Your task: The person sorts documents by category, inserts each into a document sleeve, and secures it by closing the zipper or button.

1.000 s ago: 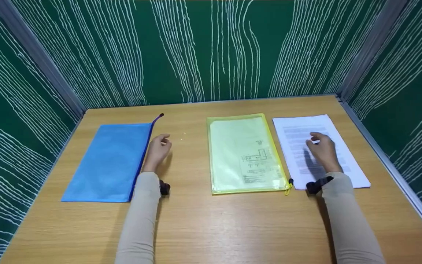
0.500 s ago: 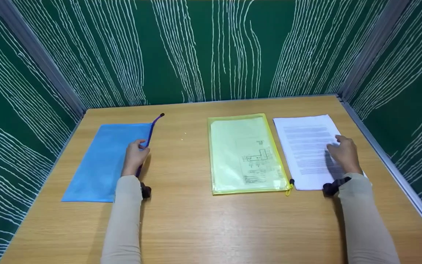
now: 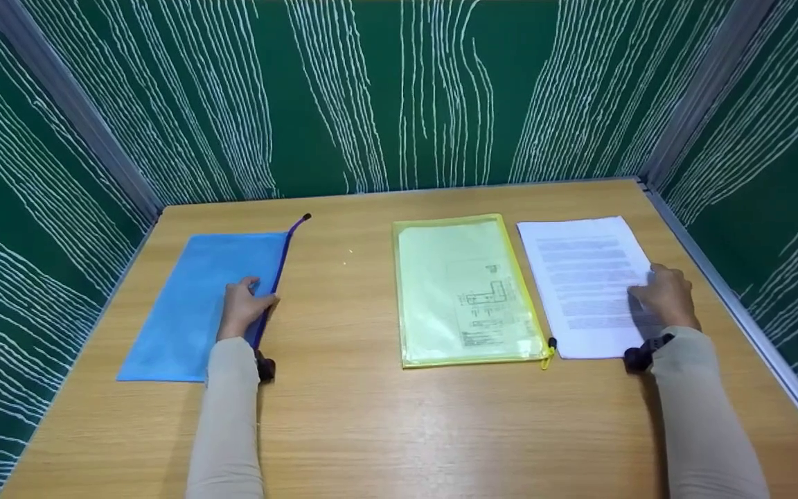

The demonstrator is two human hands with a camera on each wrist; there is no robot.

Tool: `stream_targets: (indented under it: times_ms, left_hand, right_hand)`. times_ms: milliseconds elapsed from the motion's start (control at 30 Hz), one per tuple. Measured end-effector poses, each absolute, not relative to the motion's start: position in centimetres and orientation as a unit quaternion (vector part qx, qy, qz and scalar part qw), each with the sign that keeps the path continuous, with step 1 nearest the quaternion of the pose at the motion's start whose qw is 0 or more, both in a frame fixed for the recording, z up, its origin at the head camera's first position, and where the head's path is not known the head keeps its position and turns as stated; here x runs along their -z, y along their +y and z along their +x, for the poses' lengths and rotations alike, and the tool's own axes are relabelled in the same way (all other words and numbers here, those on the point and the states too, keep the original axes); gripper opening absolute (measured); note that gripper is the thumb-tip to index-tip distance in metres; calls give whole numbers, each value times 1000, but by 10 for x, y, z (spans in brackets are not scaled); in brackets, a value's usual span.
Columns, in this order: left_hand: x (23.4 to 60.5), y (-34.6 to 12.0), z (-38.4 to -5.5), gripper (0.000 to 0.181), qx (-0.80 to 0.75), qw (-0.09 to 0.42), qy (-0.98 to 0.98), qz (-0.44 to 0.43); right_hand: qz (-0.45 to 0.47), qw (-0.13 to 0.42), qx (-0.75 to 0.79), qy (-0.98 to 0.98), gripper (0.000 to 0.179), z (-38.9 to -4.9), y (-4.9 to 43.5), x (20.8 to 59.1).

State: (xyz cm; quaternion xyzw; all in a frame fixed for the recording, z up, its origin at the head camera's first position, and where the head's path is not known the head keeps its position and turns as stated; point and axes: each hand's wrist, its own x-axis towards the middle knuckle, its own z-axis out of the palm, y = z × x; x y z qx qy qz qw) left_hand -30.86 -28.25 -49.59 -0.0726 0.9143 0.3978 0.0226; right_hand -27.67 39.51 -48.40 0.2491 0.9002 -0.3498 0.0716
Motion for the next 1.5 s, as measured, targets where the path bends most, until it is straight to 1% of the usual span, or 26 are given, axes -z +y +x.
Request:
stream_targets:
  times_ms: [200,400,500,567,700,800,1033,1333,1467,1500]
  left_hand:
    - [490,-291,-310,71,-387,59,918,-68]
    - [486,-289,-310,69,-377,72,921,-71]
    - [485,-287,-311,69,-366,85,924,-71]
    - [485,-287,-311,68,-360,96,925,-72]
    - [484,-289,-312,67,-348,111,928,-67]
    - [484,-290,-312,67,-349,123,926,-68]
    - [483,-290,-311,67,-351,158,919,-81]
    - [484,-287,-309,65,-364,168,914,-67]
    - [485,-279,-310,62,-384,171,906,-50]
    - [485,-277,-311,62,-385,172,905,-49]
  right_hand:
    - [246,102,367,891,74,-276,399,480]
    - [241,127,375,886,82,-276,407,479]
    - [244,132,391,878,80,-275,411,480]
    - [246,131,399,873,74,-275,413,481]
    - [230,114,401,879,59,-273,416,485]
    - [215,91,404,884,54,-271,419,488]
    - [223,41,445,866,52,-268,423,490]
    - [246,8,468,849,51,-271,425,483]
    - [253,1,460,851,52,-272,426,483]
    - [261,9,464,846,52,-272,426,482]
